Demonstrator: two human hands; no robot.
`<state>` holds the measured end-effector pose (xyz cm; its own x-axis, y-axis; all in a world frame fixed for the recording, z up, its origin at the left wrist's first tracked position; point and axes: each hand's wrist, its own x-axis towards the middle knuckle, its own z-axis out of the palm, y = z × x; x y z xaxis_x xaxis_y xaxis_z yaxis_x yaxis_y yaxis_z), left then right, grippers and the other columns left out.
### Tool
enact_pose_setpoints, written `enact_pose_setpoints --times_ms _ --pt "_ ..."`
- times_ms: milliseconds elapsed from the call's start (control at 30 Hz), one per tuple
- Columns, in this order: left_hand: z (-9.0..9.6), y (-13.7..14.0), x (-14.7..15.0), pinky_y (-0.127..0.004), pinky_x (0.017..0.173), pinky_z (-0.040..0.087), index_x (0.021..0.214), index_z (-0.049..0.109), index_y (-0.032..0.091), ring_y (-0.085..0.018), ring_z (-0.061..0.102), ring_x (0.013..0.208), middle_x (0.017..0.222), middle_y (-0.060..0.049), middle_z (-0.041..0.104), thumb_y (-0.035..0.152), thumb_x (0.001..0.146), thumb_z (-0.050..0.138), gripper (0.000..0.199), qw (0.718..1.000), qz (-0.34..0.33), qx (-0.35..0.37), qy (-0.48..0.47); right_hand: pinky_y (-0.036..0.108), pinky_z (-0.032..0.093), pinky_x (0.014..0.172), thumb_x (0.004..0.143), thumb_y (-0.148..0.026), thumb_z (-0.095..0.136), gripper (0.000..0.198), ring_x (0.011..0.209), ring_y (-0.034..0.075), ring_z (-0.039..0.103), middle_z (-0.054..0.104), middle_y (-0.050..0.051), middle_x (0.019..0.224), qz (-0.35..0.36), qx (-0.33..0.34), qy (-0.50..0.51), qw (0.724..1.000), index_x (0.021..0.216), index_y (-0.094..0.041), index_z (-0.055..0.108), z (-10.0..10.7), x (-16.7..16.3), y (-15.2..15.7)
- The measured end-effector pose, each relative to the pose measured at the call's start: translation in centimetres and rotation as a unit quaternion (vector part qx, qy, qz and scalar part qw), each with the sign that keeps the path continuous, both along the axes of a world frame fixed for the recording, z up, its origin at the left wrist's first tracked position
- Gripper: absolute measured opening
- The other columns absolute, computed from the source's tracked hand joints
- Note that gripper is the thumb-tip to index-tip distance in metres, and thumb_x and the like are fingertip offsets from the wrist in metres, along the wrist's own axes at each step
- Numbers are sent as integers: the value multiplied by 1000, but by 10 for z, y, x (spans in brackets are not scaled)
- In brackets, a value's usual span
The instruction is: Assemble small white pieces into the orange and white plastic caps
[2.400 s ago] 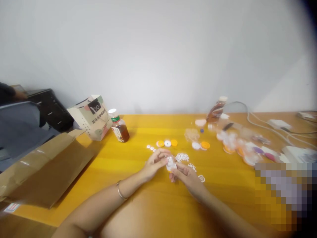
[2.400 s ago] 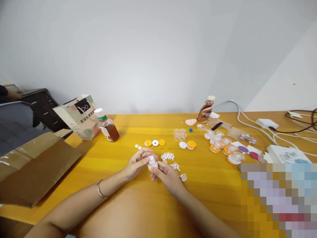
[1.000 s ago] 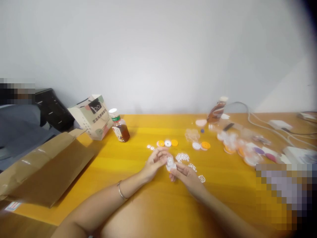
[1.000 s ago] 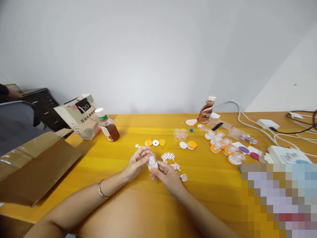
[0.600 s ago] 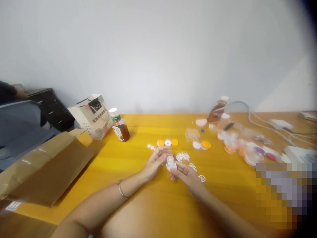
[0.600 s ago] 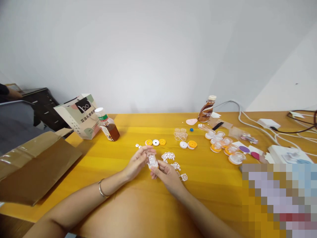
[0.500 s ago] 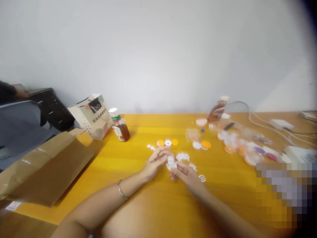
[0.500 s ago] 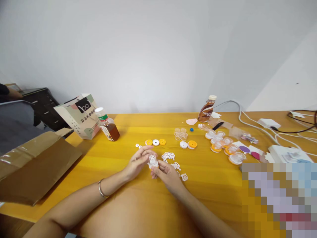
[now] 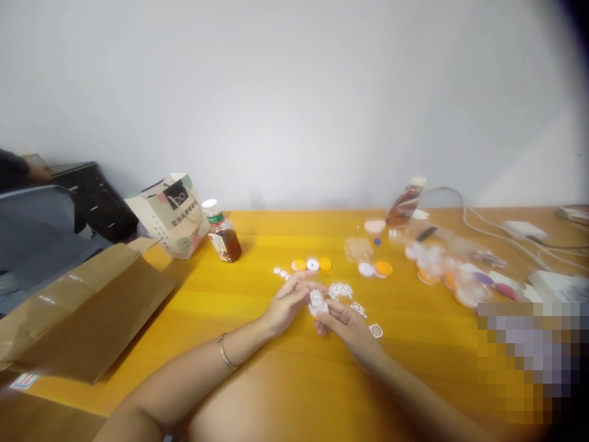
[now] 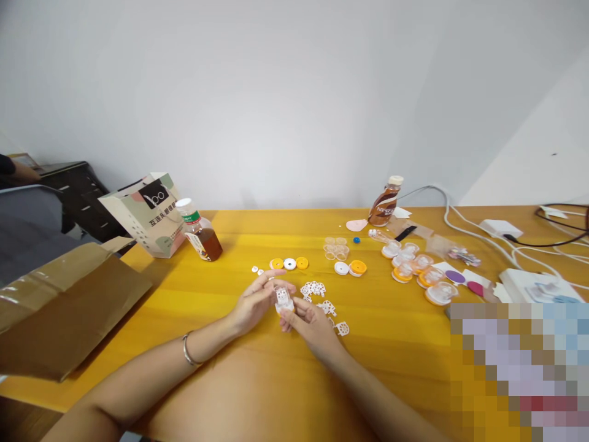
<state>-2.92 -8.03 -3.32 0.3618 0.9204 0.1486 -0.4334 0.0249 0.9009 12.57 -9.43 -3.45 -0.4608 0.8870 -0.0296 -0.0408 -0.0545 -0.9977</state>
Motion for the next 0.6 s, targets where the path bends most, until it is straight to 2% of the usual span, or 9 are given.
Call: enact_pose_setpoints --times_ms 100,267,400,533,600 --pt "-1 0 1 -31 78 39 108 49 18 -19 52 92 107 -9 54 39 77 54 38 1000 9 -4 2 26 42 57 73 -41 58 24 56 12 53 57 0 62 -1 -1 -1 1000 76 -17 55 1 0 0" --pt "-2 0 1 -30 76 40 111 46 18 -18 53 87 98 -8 55 36 78 53 38 1000 1 8 5 25 42 57 72 -41 59 25 56 12 53 57 -1 61 -12 -11 7 1000 77 -17 56 0 0 0" --pt "-4 2 0 -27 75 39 106 49 17 -16 52 83 93 -6 55 32 74 59 37 998 37 19 36 25 41 57 70 -42 60 26 54 12 52 58 -1 60 -21 -16 10 1000 77 -17 57 0 -1 0" --pt "-5 3 0 -29 79 39 109 47 16 -16 52 86 105 -9 53 36 77 55 38 1000 12 14 17 26 42 57 71 -42 59 25 55 12 52 58 -1 60 -31 -12 5 999 78 -17 57 0 -1 0" --pt "-4 3 0 -28 78 40 106 49 15 -16 53 85 105 -9 54 37 75 57 38 999 23 17 42 26 42 57 72 -41 58 24 55 13 53 58 -1 60 -30 -6 0 1000 78 -18 57 0 -1 0"
